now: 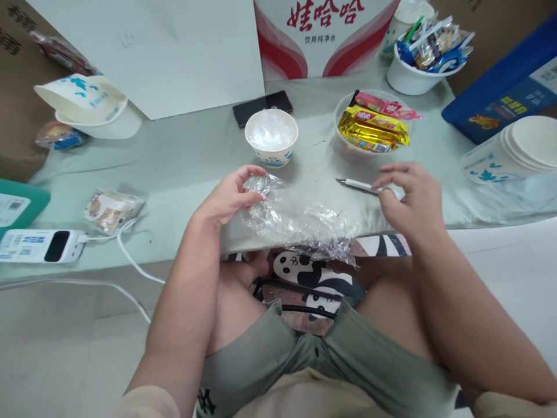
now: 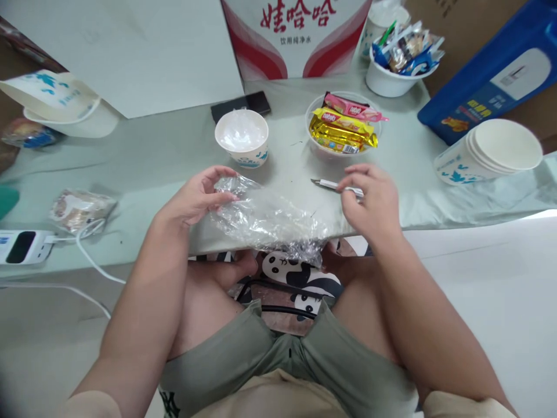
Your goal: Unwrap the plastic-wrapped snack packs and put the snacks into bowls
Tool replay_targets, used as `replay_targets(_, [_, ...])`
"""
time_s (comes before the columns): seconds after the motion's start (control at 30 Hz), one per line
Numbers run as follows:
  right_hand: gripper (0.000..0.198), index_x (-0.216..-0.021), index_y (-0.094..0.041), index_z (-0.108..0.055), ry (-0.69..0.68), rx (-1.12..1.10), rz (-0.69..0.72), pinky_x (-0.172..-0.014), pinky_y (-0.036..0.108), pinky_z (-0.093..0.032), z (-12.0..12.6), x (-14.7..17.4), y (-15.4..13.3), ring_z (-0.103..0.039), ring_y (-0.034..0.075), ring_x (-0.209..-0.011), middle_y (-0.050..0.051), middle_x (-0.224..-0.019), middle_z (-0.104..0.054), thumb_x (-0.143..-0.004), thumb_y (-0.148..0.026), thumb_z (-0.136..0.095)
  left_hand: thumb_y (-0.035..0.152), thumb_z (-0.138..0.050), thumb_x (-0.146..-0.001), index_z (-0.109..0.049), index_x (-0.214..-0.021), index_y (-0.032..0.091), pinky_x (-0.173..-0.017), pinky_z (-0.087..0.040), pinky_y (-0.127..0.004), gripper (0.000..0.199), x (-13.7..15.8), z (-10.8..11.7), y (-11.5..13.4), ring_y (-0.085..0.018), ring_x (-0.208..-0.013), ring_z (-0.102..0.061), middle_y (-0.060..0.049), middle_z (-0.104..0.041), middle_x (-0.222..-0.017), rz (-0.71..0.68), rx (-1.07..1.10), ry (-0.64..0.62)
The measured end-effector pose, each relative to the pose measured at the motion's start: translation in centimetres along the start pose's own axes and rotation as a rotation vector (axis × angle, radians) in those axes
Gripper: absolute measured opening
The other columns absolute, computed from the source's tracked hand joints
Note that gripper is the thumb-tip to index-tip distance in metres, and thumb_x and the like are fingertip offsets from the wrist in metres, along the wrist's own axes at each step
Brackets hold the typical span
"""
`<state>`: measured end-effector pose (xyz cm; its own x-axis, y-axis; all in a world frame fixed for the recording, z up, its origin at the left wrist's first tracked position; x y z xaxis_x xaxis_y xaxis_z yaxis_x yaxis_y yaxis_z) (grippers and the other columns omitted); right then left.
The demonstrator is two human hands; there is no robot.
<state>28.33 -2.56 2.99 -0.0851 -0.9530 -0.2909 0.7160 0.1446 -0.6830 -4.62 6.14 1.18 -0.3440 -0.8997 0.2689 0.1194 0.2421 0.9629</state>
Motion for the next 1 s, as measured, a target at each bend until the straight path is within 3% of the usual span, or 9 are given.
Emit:
replay_targets(0.07, [0.018,-0.098,-0.028,-0.073,-0.010,-0.155,-0.036,-0.105,0.052,-0.051,-1.5,-0.5,-1.7,-0.067,0.030,-0.113,0.007,-0.114,-0.073,-0.080,-0.024,-0.069,0.014,-0.087,-0.058,-0.070,-0.108,0.024,-0.042,-0.040,-0.018,0.054,0.0,-0.6,0.0,-0.011,-0.067,-0.066,-0.007,-0.067,-0.127,-0.027,0.010,-0.084])
replay_targets(0.17, [0.053,-0.123,-0.026,-0.064,-0.329,-0.403,-0.145,-0.092,0.045,-0.057,-6.0,-0.6,-4.2,-0.070,0.026,-0.104,0.009,-0.121,-0.073,-0.073,-0.035,-0.079,0.015,-0.089,-0.059,-0.067,-0.117,0.028,-0.043,-0.040,-0.019,0.064,0.1,-1.9,-0.1,-0.013,-0.069,-0.070,-0.008,-0.066,-0.134,-0.023,0.036,-0.214])
replay_targets(0.27, [0.033,-0.106,-0.021,-0.067,-0.582,-0.417,-0.259,-0.070,0.035,-0.054,-9.6,-0.4,-5.4,-0.067,0.020,-0.074,0.006,-0.089,-0.075,-0.075,-0.031,-0.073,0.016,-0.090,-0.059,-0.066,-0.118,0.029,-0.055,-0.048,-0.020,0.064,0.0,-2.6,0.1,-0.014,-0.078,-0.071,-0.006,-0.066,-0.135,-0.105,0.085,-0.194])
replay_targets(0.33, [0.008,-0.084,-0.021,-0.065,-0.559,-0.354,-0.256,-0.065,0.032,-0.048,-10.2,-0.7,-5.6,-0.062,0.017,-0.063,0.001,-0.070,-0.068,-0.079,-0.027,-0.064,0.018,-0.088,-0.064,-0.069,-0.104,0.025,-0.062,-0.049,-0.019,0.044,0.0,-2.1,0.4,-0.011,-0.079,-0.068,-0.003,-0.072,-0.116,-0.238,0.102,0.052])
replay_targets(0.43, [0.008,-0.075,-0.021,-0.062,-0.375,-0.280,-0.208,-0.064,0.031,-0.044,-9.3,-1.2,-5.5,-0.059,0.016,-0.062,-0.001,-0.064,-0.063,-0.081,-0.026,-0.060,0.029,-0.077,-0.080,-0.064,-0.074,0.019,-0.051,-0.039,-0.018,0.018,0.4,-1.0,0.4,-0.007,-0.056,-0.055,0.001,-0.063,-0.069,-0.248,0.057,0.391])
replay_targets(0.53, [0.006,-0.077,-0.022,-0.063,-0.297,-0.230,-0.165,-0.064,0.031,-0.041,-8.5,-1.0,-5.7,-0.055,0.016,-0.060,-0.001,-0.063,-0.062,-0.081,-0.026,-0.059,0.045,-0.072,-0.086,-0.064,-0.070,0.017,-0.045,-0.033,-0.022,0.033,0.6,-1.9,-0.2,-0.010,-0.049,-0.054,-0.002,-0.062,-0.059,0.035,-0.021,0.213])
replay_targets(0.63, [0.007,-0.076,-0.022,-0.061,-0.319,-0.215,-0.110,-0.062,0.029,-0.038,-8.5,-0.5,-6.2,-0.049,0.014,-0.057,-0.002,-0.062,-0.059,-0.082,-0.025,-0.059,0.041,-0.087,-0.072,-0.070,-0.083,0.016,-0.052,-0.041,-0.022,0.031,0.7,-3.2,-0.6,-0.013,-0.060,-0.063,-0.004,-0.071,-0.073,0.171,-0.041,0.031])
replay_targets(0.83, [0.008,-0.076,-0.022,-0.060,-0.346,-0.191,-0.077,-0.062,0.029,-0.036,-8.9,-0.2,-6.5,-0.045,0.013,-0.056,-0.003,-0.061,-0.055,-0.082,-0.025,-0.058,0.021,-0.085,-0.067,-0.067,-0.072,0.016,-0.052,-0.034,-0.022,0.018,0.3,-3.5,-0.5,-0.005,-0.051,-0.042,0.006,-0.051,-0.058,0.132,0.098,-0.016])
replay_targets(1.0, [0.009,-0.077,-0.022,-0.061,-0.361,-0.235,-0.077,-0.061,0.029,-0.035,-8.9,-0.2,-6.6,-0.042,0.013,-0.056,-0.003,-0.061,-0.053,-0.084,-0.028,-0.058,0.026,-0.087,-0.064,-0.049,-0.069,0.018,-0.075,-0.053,-0.026,0.039,0.7,-3.9,0.1,-0.013,-0.085,-0.068,-0.002,-0.070,-0.092,0.079,0.305,-0.128])
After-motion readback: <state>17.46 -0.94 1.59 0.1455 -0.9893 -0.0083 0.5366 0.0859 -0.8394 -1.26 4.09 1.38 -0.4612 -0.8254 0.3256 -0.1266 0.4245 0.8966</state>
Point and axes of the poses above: each hand's wrist, its own x-axis away from the middle knuckle, its own z-axis out of the back of the hand, y = z × x, the point moved 3 cm from there along -x, towards the middle knuckle
